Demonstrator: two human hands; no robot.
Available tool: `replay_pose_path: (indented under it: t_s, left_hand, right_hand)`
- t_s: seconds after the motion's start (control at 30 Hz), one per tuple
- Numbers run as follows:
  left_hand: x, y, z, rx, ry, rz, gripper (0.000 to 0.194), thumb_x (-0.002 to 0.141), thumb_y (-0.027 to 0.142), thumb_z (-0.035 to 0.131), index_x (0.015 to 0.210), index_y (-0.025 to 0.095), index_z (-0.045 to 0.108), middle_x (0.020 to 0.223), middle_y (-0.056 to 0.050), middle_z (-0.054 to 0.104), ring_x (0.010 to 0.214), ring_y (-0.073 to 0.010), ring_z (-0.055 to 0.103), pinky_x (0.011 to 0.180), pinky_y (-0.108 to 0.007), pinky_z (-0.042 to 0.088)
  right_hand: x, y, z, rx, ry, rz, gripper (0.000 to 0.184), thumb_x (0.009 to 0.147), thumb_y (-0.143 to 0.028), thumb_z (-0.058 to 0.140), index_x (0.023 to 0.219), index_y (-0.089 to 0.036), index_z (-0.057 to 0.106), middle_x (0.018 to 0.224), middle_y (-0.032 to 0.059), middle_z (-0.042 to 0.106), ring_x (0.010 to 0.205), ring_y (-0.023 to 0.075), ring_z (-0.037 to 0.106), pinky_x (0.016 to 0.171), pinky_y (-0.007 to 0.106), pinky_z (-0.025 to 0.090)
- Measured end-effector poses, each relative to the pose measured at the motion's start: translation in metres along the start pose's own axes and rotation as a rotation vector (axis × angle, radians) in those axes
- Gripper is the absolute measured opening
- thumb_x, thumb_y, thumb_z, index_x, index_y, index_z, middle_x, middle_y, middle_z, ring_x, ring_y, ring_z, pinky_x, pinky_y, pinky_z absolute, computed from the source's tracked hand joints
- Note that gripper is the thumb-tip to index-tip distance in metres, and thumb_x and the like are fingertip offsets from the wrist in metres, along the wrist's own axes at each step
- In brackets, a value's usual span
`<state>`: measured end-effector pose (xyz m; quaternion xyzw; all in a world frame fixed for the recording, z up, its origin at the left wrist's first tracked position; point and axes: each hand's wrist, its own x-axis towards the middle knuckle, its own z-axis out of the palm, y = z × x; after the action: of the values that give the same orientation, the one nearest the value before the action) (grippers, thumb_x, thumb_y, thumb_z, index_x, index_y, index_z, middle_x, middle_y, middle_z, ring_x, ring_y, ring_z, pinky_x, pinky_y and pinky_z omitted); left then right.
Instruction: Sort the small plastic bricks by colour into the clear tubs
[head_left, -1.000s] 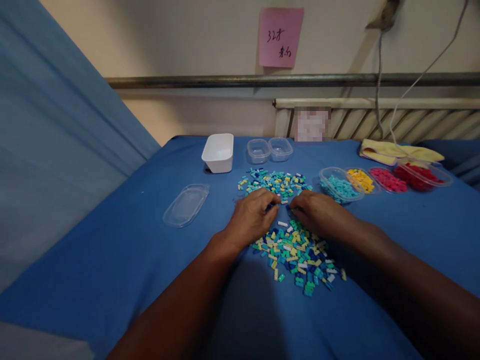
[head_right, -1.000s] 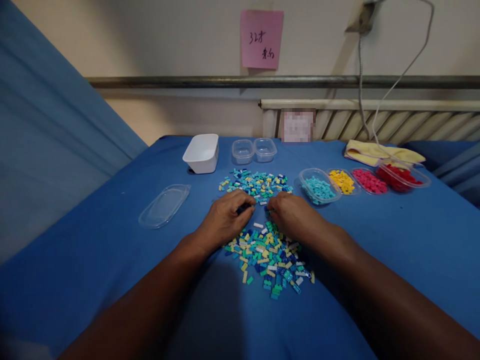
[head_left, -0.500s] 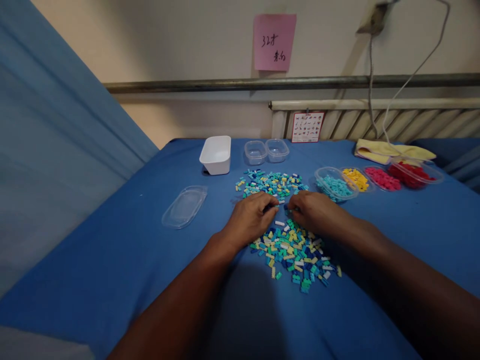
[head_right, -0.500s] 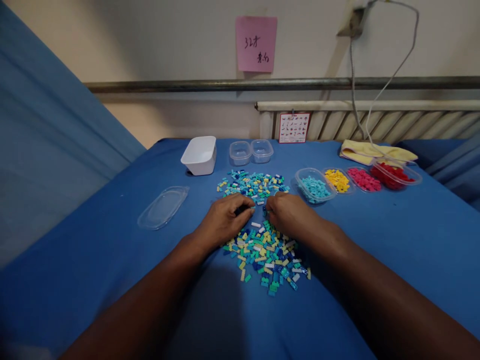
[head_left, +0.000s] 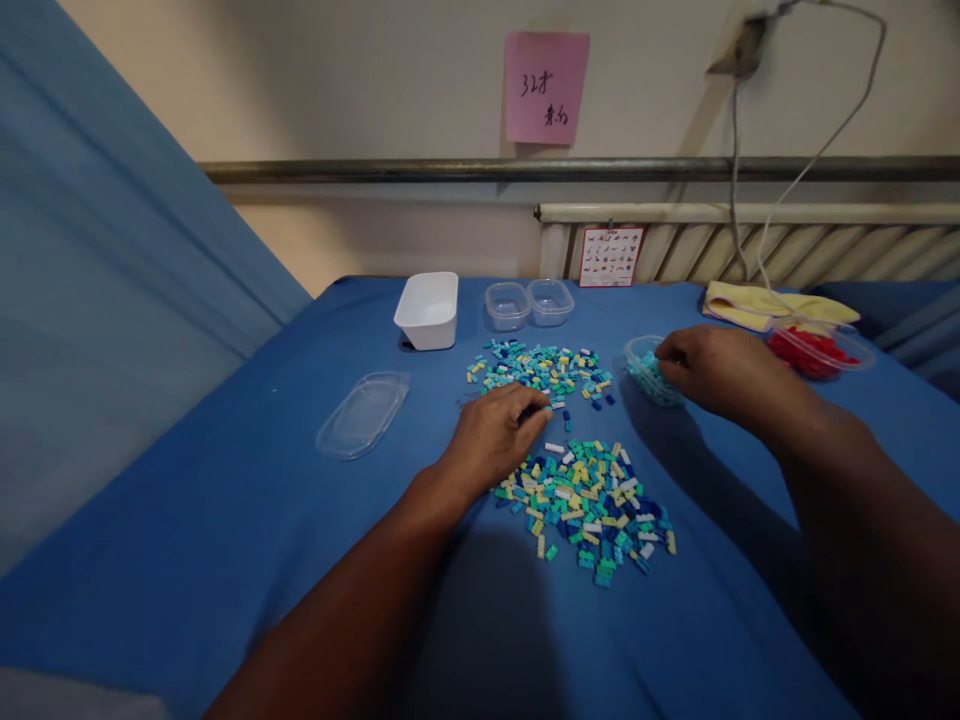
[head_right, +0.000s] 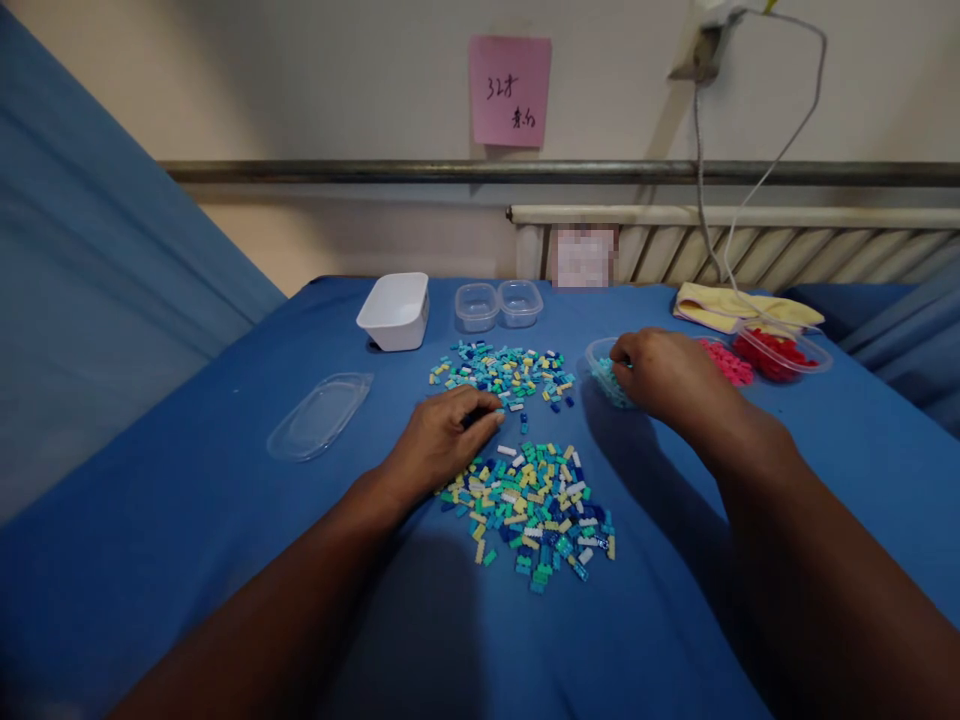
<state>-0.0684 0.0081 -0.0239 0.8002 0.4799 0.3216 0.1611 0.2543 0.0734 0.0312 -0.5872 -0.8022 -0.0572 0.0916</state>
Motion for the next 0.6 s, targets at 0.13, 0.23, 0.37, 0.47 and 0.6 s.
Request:
replay_pose_path:
  t_s: [0.13, 0.23, 0.37, 0.47, 0.6]
  left_hand:
    - [0.001, 0.006, -0.001, -0.096, 0.001, -0.036, 0.017, 0.105, 0.034, 0.070, 0.104, 0.022, 0.081, 0.104, -0.004, 0.082, 0.098, -0.0209, 0.075, 0.093, -0.038, 0.058]
    - [0.002, 0.015, 0.000, -0.331, 0.025, -0.149, 0.023, 0.103, 0.040, 0.071, 0.103, 0.021, 0.084, 0.100, -0.004, 0.082, 0.092, -0.0198, 0.074, 0.084, -0.033, 0.059]
    - [0.002, 0.025, 0.001, -0.593, 0.028, -0.274, 0.033, 0.101, 0.049, 0.073, 0.095, 0.018, 0.084, 0.079, -0.002, 0.075, 0.071, -0.0147, 0.065, 0.065, -0.026, 0.051]
    - [0.002, 0.026, 0.000, -0.585, 0.018, -0.266, 0.038, 0.105, 0.051, 0.068, 0.096, 0.018, 0.084, 0.078, -0.003, 0.075, 0.071, -0.0159, 0.067, 0.066, -0.028, 0.053]
    - [0.000, 0.021, -0.002, -0.261, 0.047, -0.029, 0.032, 0.110, 0.043, 0.061, 0.123, 0.022, 0.082, 0.121, -0.007, 0.082, 0.115, -0.0242, 0.075, 0.107, -0.043, 0.057]
  right_hand:
    - [-0.002, -0.009, -0.001, 0.063, 0.086, -0.009, 0.030, 0.100, -0.031, 0.062, 0.112, -0.019, 0.086, 0.107, 0.0138, 0.085, 0.093, 0.0316, 0.077, 0.081, 0.040, 0.054]
    - [-0.009, -0.045, -0.003, 0.311, 0.142, -0.188, 0.026, 0.103, -0.028, 0.062, 0.114, -0.020, 0.084, 0.110, 0.0111, 0.084, 0.099, 0.0277, 0.077, 0.088, 0.037, 0.056]
    - [-0.019, -0.089, -0.004, 0.597, 0.059, -0.533, 0.021, 0.105, -0.025, 0.065, 0.119, -0.022, 0.080, 0.108, 0.0068, 0.083, 0.094, 0.0207, 0.076, 0.085, 0.031, 0.056]
    - [-0.019, -0.093, -0.006, 0.610, 0.124, -0.554, 0.018, 0.107, -0.025, 0.064, 0.112, -0.022, 0.081, 0.102, 0.0056, 0.082, 0.093, 0.0198, 0.075, 0.083, 0.029, 0.055]
    - [-0.010, -0.057, -0.014, 0.401, 0.152, -0.348, 0.017, 0.103, -0.024, 0.067, 0.108, -0.023, 0.083, 0.104, 0.0064, 0.084, 0.095, 0.0235, 0.077, 0.086, 0.033, 0.055]
